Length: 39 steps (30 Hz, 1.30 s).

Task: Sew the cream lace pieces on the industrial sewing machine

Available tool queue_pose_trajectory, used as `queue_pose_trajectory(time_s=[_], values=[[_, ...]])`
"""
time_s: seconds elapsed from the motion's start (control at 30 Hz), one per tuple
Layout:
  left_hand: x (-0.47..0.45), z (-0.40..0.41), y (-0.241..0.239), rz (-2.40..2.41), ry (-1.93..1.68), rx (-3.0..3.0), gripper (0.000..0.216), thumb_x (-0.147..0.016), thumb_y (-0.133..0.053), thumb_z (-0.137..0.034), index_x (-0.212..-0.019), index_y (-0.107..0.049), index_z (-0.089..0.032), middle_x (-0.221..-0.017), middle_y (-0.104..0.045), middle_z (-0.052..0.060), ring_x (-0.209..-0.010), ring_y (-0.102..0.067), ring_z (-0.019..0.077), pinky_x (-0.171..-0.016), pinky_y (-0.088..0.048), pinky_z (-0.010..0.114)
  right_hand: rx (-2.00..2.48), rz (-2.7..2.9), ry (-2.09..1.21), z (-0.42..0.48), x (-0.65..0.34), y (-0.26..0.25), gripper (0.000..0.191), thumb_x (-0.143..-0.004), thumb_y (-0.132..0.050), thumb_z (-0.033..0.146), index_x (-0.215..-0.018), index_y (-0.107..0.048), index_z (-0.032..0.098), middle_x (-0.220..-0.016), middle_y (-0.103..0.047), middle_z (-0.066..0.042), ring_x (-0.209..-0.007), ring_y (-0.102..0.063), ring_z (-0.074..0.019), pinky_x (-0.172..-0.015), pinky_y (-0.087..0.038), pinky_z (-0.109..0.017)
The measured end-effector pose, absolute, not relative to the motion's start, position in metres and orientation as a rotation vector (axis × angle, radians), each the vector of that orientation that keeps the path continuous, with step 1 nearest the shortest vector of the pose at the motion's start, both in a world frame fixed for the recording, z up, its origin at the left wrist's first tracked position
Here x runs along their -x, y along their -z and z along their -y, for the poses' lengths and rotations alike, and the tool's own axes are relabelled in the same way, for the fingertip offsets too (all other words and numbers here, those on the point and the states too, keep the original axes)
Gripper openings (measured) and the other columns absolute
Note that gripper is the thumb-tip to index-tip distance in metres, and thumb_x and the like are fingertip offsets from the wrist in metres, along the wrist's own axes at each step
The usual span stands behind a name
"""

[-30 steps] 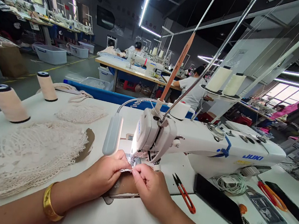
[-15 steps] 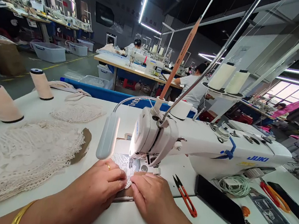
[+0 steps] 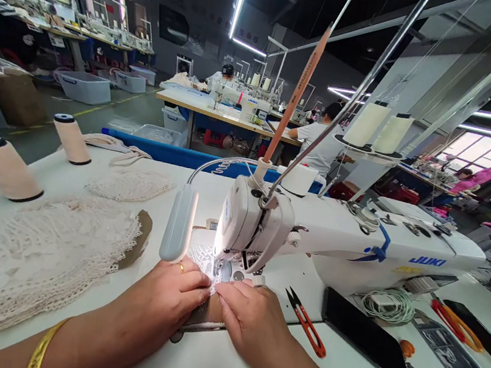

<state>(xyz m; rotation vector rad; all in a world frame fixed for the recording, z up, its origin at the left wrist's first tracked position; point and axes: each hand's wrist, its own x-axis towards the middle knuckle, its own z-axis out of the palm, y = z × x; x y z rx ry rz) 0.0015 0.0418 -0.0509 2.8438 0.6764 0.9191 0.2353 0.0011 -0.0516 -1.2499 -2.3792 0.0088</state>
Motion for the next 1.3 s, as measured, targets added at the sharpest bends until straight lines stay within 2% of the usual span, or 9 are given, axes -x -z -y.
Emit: queue_pose_trajectory(time_s=[0.2,0.57,0.8,0.93,1.03,1.1,1.17,1.23,1.3], values=[[-0.002,-0.04,0.053,-0.655,-0.888,-2.834,0.035,-0.088,-0.049,-0.001,-0.105,-0.072,-0.021,-0.099,-0.076,0.006,-0.085,-0.064,0.0244,-0.085,-0.049,0.045,1.252,2.412,0.024,0.0,-0.236,0.053,0.025,-0.1,-0.044,0.011,-0.092,-0.064,0.023,-0.076,-0.068,0.001,-0.067,-0.058,-0.0189,-0.066,-0.033,-0.034],[-0.003,-0.048,0.053,-0.709,-0.882,-2.861,0.029,-0.098,-0.045,-0.004,-0.099,-0.07,-0.019,-0.096,-0.076,0.007,-0.085,-0.064,0.0237,-0.082,-0.05,0.042,1.35,2.355,0.017,-0.006,-0.233,0.051,0.027,-0.102,-0.046,0.015,-0.109,-0.07,0.024,-0.082,-0.074,-0.001,-0.069,-0.064,-0.0203,-0.062,-0.03,-0.034],[-0.002,-0.057,0.052,-0.792,-0.836,-2.878,0.032,-0.102,-0.043,-0.005,-0.101,-0.07,-0.02,-0.105,-0.077,0.007,-0.094,-0.068,0.0239,-0.086,-0.05,0.04,1.385,2.302,0.049,-0.008,-0.231,0.055,0.022,-0.102,-0.049,0.018,-0.108,-0.07,0.023,-0.084,-0.077,-0.004,-0.069,-0.068,-0.0207,-0.062,-0.033,-0.033],[-0.002,-0.057,0.05,-0.824,-0.831,-2.869,0.035,-0.104,-0.04,-0.01,-0.1,-0.072,-0.021,-0.103,-0.077,0.006,-0.095,-0.069,0.0234,-0.091,-0.051,0.041,1.332,2.289,0.025,-0.01,-0.233,0.057,0.025,-0.102,-0.048,0.015,-0.11,-0.07,0.022,-0.084,-0.076,-0.004,-0.072,-0.069,-0.0211,-0.064,-0.037,-0.032],[0.002,-0.055,0.046,-0.907,-0.85,-2.82,0.031,-0.106,-0.044,-0.02,-0.097,-0.073,-0.024,-0.104,-0.077,0.006,-0.099,-0.069,0.0239,-0.098,-0.051,0.041,1.265,2.269,0.016,-0.007,-0.232,0.055,0.028,-0.103,-0.044,0.014,-0.113,-0.07,0.022,-0.082,-0.072,-0.003,-0.07,-0.065,-0.021,-0.063,-0.038,-0.032],[0.006,-0.056,0.043,-1.015,-0.841,-2.781,0.029,-0.107,-0.045,-0.027,-0.099,-0.073,-0.024,-0.108,-0.076,0.007,-0.103,-0.067,0.0254,-0.1,-0.05,0.042,1.176,2.266,-0.002,-0.002,-0.228,0.051,0.029,-0.104,-0.045,0.016,-0.118,-0.069,0.022,-0.089,-0.072,-0.005,-0.075,-0.064,-0.0218,-0.065,-0.042,-0.032],[0.009,-0.056,0.04,-1.144,-0.826,-2.754,0.03,-0.107,-0.043,-0.028,-0.099,-0.072,-0.024,-0.103,-0.075,0.007,-0.098,-0.066,0.0262,-0.095,-0.051,0.042,1.029,2.319,-0.036,0.003,-0.222,0.045,0.028,-0.106,-0.048,0.02,-0.128,-0.065,0.02,-0.108,-0.074,-0.008,-0.095,-0.066,-0.0243,-0.076,-0.047,-0.033],[0.013,-0.055,0.037,-1.238,-0.787,-2.739,0.034,-0.107,-0.039,-0.029,-0.09,-0.068,-0.023,-0.086,-0.07,0.006,-0.082,-0.063,0.0252,-0.079,-0.05,0.038,0.873,2.412,-0.053,0.005,-0.219,0.04,0.03,-0.108,-0.052,0.028,-0.136,-0.061,0.019,-0.122,-0.073,-0.009,-0.113,-0.063,-0.0264,-0.089,-0.048,-0.036],[0.014,-0.053,0.033,-1.243,-0.764,-2.723,0.041,-0.109,-0.035,-0.032,-0.08,-0.063,-0.023,-0.07,-0.06,0.003,-0.067,-0.056,0.023,-0.064,-0.042,0.034,0.837,2.456,0.013,0.003,-0.221,0.038,0.03,-0.111,-0.052,0.037,-0.133,-0.062,0.019,-0.112,-0.075,-0.007,-0.107,-0.063,-0.0259,-0.088,-0.047,-0.037]])
